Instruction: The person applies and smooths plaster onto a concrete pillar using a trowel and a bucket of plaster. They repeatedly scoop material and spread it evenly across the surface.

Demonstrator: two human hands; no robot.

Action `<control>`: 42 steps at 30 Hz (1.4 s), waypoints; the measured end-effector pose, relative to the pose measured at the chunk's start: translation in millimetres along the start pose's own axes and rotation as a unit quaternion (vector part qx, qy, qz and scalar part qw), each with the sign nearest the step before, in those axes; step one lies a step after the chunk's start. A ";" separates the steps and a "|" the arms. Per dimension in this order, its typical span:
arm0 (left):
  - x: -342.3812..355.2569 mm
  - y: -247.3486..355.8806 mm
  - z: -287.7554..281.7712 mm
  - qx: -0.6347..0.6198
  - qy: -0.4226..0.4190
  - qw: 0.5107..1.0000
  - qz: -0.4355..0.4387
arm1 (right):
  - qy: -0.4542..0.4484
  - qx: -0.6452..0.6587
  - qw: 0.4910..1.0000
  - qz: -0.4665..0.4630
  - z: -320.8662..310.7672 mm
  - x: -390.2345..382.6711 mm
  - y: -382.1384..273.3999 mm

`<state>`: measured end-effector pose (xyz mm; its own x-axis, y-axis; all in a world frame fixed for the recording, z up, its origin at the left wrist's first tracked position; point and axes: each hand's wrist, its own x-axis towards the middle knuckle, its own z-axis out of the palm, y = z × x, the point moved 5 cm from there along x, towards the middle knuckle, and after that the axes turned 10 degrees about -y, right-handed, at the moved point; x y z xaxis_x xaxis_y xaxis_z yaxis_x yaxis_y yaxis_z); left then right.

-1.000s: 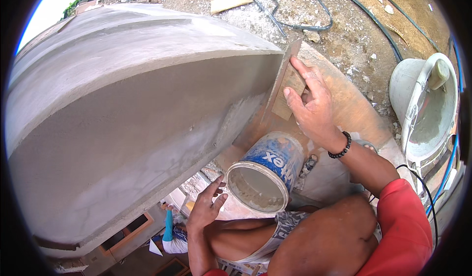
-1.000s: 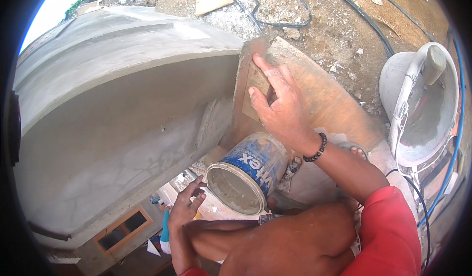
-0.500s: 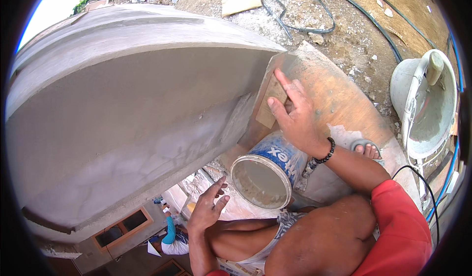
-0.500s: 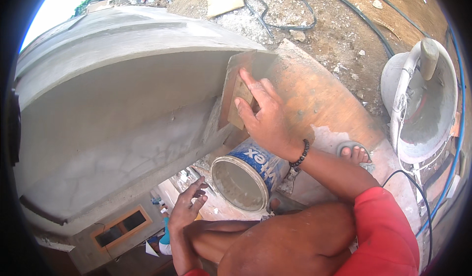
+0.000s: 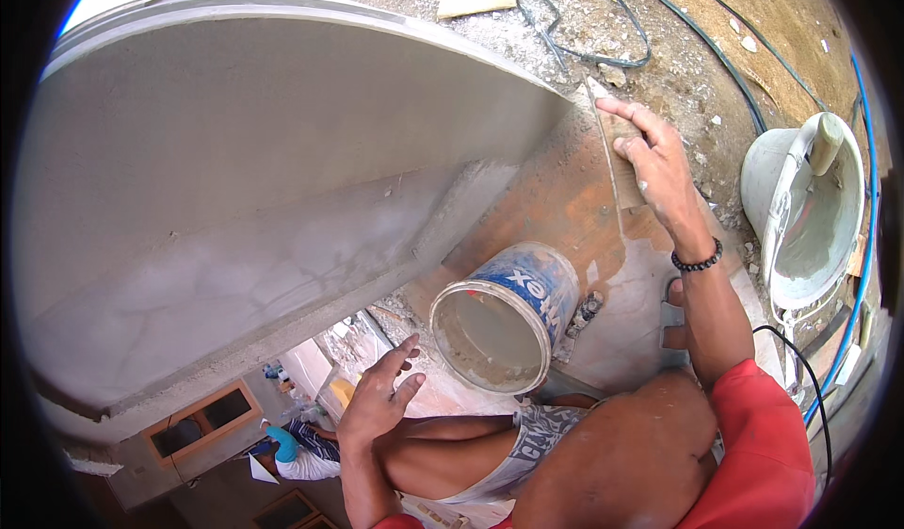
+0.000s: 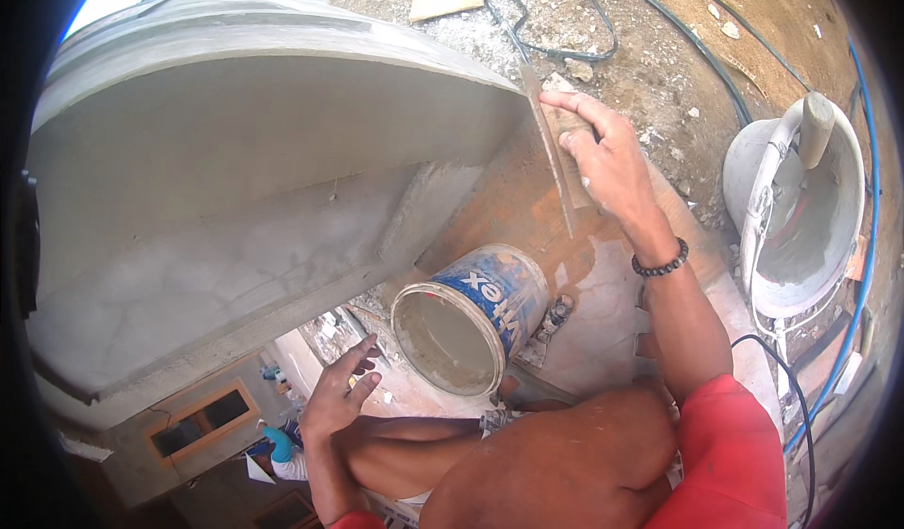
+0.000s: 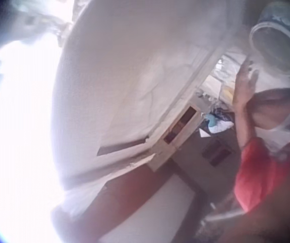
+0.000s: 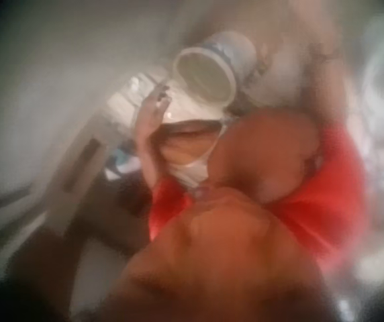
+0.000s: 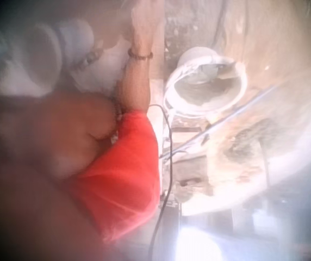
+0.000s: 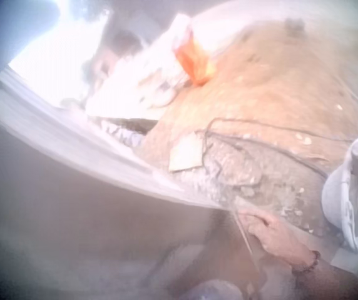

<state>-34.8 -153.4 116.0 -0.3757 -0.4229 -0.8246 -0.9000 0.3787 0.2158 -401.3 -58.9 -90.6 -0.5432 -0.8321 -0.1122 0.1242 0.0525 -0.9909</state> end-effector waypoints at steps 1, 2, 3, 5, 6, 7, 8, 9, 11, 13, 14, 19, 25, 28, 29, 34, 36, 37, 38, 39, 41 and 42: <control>0.0 2.8 -2.0 0.002 0.000 1.000 0.004 | -0.015 -0.010 0.999 0.029 -19.8 10.8 -3.5; 0.5 4.9 -3.9 0.007 -0.002 1.000 0.008 | -0.030 -0.018 0.998 0.058 -33.2 21.0 -4.5; -1.1 4.9 -4.6 0.007 -0.001 1.000 0.006 | -0.061 -0.041 0.994 0.080 -36.1 34.0 -1.2; -3.2 5.1 -7.1 0.009 0.004 1.000 0.004 | -0.118 -0.087 0.982 0.122 -38.6 58.9 2.0; -3.7 5.4 -7.6 0.011 0.012 1.000 0.024 | -0.113 -0.061 0.981 0.142 -35.5 66.5 6.0; -5.5 3.3 -6.4 0.009 0.011 1.000 0.025 | -0.142 -0.061 0.976 0.152 -29.5 73.0 2.7; -7.9 2.2 -5.5 0.007 0.009 1.000 0.026 | -0.170 -0.061 0.970 0.162 -23.5 78.7 -2.7; -10.4 1.7 -5.2 0.007 0.008 1.000 0.027 | -0.198 -0.061 0.963 0.172 -16.8 83.8 -7.4; -11.4 -0.7 -3.9 0.004 0.004 1.000 0.022 | -0.219 -0.079 0.964 0.129 -4.7 93.6 -11.9; -14.3 -0.9 -3.7 0.003 0.004 1.000 0.021 | -0.228 -0.063 0.968 0.082 0.6 100.2 -23.2; -16.4 0.0 -4.2 0.004 0.006 1.000 0.023 | -0.247 -0.065 0.966 0.045 4.4 105.3 -33.8; -16.1 2.6 -5.1 0.012 0.014 0.999 0.032 | -0.263 -0.004 0.964 -0.044 15.9 106.6 -142.2; -3.9 5.8 -6.6 0.003 -0.011 1.000 0.007 | -0.130 0.072 0.977 -0.150 -21.5 55.8 -222.5; -7.1 4.9 -2.7 -0.002 -0.004 1.000 0.007 | 0.079 0.040 0.977 -0.194 -36.5 49.6 -127.9; -7.8 2.7 -2.6 -0.004 0.001 1.000 0.007 | 0.112 0.142 0.973 -0.146 -25.7 38.3 -94.2; -3.2 2.6 -5.6 0.000 0.002 1.000 -0.005 | 0.093 0.074 0.992 0.034 42.6 -5.5 21.9; -2.1 6.2 -4.0 -0.002 -0.004 1.000 -0.004 | 0.128 0.045 0.987 -0.090 55.8 3.1 0.2; -2.6 6.2 -3.0 -0.006 -0.005 1.000 -0.004 | 0.133 0.033 0.984 -0.115 62.4 7.4 -14.8; -5.2 4.4 -2.1 -0.001 -0.004 1.000 -0.002 | 0.138 0.023 0.980 -0.139 68.7 11.6 -34.7; -8.1 0.8 -0.8 0.004 -0.003 1.000 -0.001 | 0.135 0.015 0.983 -0.125 69.5 14.9 -53.7; -11.3 -0.5 0.2 0.010 0.004 1.000 0.012 | 0.112 0.009 0.988 -0.103 80.0 16.6 -69.9; -12.4 0.0 -0.6 0.011 0.011 1.000 0.021 | 0.091 0.011 0.991 -0.095 91.9 12.4 -67.1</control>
<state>-30.3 -148.7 126.6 -0.4178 -0.4242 -0.8035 -0.8785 0.4143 0.2381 -340.1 -123.5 -18.6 -0.6998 -0.7116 0.0628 0.0225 -0.1098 -0.9937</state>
